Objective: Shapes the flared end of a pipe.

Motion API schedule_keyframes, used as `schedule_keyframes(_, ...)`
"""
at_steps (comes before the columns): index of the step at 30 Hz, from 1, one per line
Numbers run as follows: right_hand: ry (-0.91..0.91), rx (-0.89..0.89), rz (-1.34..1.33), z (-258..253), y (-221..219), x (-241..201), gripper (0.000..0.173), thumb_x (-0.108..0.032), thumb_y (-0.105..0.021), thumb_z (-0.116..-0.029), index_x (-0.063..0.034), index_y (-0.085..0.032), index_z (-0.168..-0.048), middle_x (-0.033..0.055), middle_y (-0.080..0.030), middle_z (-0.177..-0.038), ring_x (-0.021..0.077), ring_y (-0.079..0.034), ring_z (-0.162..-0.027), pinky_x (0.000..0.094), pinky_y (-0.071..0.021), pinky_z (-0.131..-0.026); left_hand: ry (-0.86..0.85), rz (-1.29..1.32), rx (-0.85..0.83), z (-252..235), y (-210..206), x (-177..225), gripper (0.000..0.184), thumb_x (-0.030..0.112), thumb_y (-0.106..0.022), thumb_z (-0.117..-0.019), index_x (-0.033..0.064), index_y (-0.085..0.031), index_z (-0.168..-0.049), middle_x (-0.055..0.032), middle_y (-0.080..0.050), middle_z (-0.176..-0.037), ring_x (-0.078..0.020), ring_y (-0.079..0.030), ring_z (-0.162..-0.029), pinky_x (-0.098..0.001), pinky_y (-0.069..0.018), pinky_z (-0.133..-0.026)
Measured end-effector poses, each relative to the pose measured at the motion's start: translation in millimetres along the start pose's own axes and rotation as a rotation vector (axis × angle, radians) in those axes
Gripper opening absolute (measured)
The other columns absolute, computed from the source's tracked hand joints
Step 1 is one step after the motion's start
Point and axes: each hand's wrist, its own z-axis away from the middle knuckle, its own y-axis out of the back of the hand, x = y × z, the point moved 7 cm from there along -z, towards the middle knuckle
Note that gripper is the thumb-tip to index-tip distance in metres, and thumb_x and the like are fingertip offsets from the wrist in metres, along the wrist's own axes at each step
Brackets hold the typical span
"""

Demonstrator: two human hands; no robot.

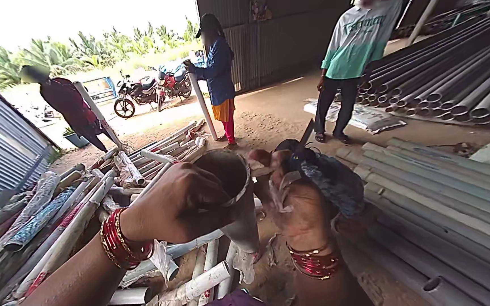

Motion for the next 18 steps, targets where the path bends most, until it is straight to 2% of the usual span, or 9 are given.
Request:
schedule_keyframes(2,-0.015,-0.068,-0.024,0,-6,2,0.030,-0.003,-0.049,-0.0932,-0.0209,-0.073,-0.101,-0.0017,-0.071,-0.086,0.0005,-0.059,-0.058,0.0139,-0.0481,-0.050,-0.010,-0.012,0.031,11,-3,8,0.032,0.024,-0.064,-0.0953,0.0098,-0.067,-0.067,0.0074,-0.057,-0.062,0.0047,-0.053,-0.064,-0.0143,-0.0402,-0.057)
schedule_keyframes(4,-0.037,-0.097,0.005,-4,-14,3,0.030,-0.004,-0.045,-0.0948,-0.0202,-0.070,-0.099,-0.0047,-0.063,-0.077,0.0009,-0.058,-0.061,0.0138,-0.0479,-0.052,-0.024,-0.010,0.047,22,-5,17,0.032,0.023,-0.062,-0.0989,0.0068,-0.068,-0.073,0.0030,-0.057,-0.062,0.0007,-0.053,-0.064,-0.0167,-0.0398,-0.059)
schedule_keyframes(6,-0.055,-0.084,0.027,-11,-19,1,0.032,-0.003,-0.040,-0.0937,-0.0194,-0.067,-0.098,-0.0056,-0.060,-0.076,0.0018,-0.060,-0.063,0.0152,-0.0513,-0.055,-0.035,-0.018,0.052,30,-5,24,0.032,0.024,-0.060,-0.1008,0.0066,-0.066,-0.075,0.0010,-0.055,-0.062,-0.0026,-0.052,-0.062,-0.0188,-0.0387,-0.058)
schedule_keyframes(8,-0.042,-0.070,0.060,-25,-19,-3,0.032,-0.002,-0.037,-0.0952,-0.0177,-0.065,-0.099,-0.0049,-0.059,-0.075,0.0022,-0.058,-0.060,0.0150,-0.0504,-0.052,-0.050,-0.025,0.049,37,-5,31,0.033,0.024,-0.058,-0.1020,0.0063,-0.063,-0.075,-0.0007,-0.052,-0.061,-0.0060,-0.051,-0.061,-0.0209,-0.0378,-0.057)
schedule_keyframes(11,0.005,-0.043,0.250,-47,5,-4,0.027,-0.005,-0.036,-0.1007,-0.0201,-0.059,-0.104,-0.0060,-0.054,-0.075,-0.0008,-0.046,-0.051,0.0122,-0.0385,-0.045,-0.072,-0.016,0.038,49,-4,41,0.032,0.025,-0.059,-0.1024,0.0072,-0.061,-0.076,-0.0010,-0.048,-0.061,-0.0083,-0.049,-0.060,-0.0225,-0.0365,-0.056)
schedule_keyframes(12,0.020,0.015,0.353,-53,21,-4,0.027,-0.005,-0.038,-0.1007,-0.0212,-0.059,-0.106,-0.0059,-0.054,-0.075,-0.0017,-0.041,-0.047,0.0113,-0.0338,-0.041,-0.076,-0.024,0.044,54,-3,44,0.032,0.026,-0.059,-0.1026,0.0080,-0.061,-0.076,-0.0008,-0.047,-0.060,-0.0084,-0.048,-0.059,-0.0225,-0.0358,-0.055)
schedule_keyframes(14,0.029,0.138,0.514,-60,54,1,0.028,-0.001,-0.039,-0.1001,-0.0200,-0.059,-0.105,-0.0052,-0.054,-0.073,-0.0012,-0.037,-0.044,0.0119,-0.0308,-0.039,-0.074,-0.028,0.068,65,-1,48,0.032,0.027,-0.059,-0.1026,0.0088,-0.061,-0.076,-0.0002,-0.045,-0.058,-0.0084,-0.047,-0.057,-0.0223,-0.0343,-0.053)
schedule_keyframes(16,-0.034,0.170,0.643,-60,69,13,0.028,0.002,-0.038,-0.0988,-0.0158,-0.058,-0.107,-0.0055,-0.056,-0.074,-0.0019,-0.038,-0.045,0.0121,-0.0306,-0.040,-0.072,-0.048,0.093,75,3,48,0.036,0.029,-0.059,-0.1025,0.0097,-0.058,-0.073,-0.0001,-0.043,-0.057,-0.0086,-0.046,-0.056,-0.0221,-0.0341,-0.054)
schedule_keyframes(18,-0.138,0.047,0.682,-48,59,34,0.025,0.001,-0.043,-0.0972,-0.0148,-0.061,-0.106,-0.0069,-0.056,-0.072,-0.0025,-0.043,-0.048,0.0115,-0.0362,-0.042,-0.036,-0.032,0.106,84,8,48,0.042,0.034,-0.059,-0.1039,0.0086,-0.056,-0.070,-0.0008,-0.044,-0.057,-0.0088,-0.046,-0.057,-0.0224,-0.0345,-0.055)
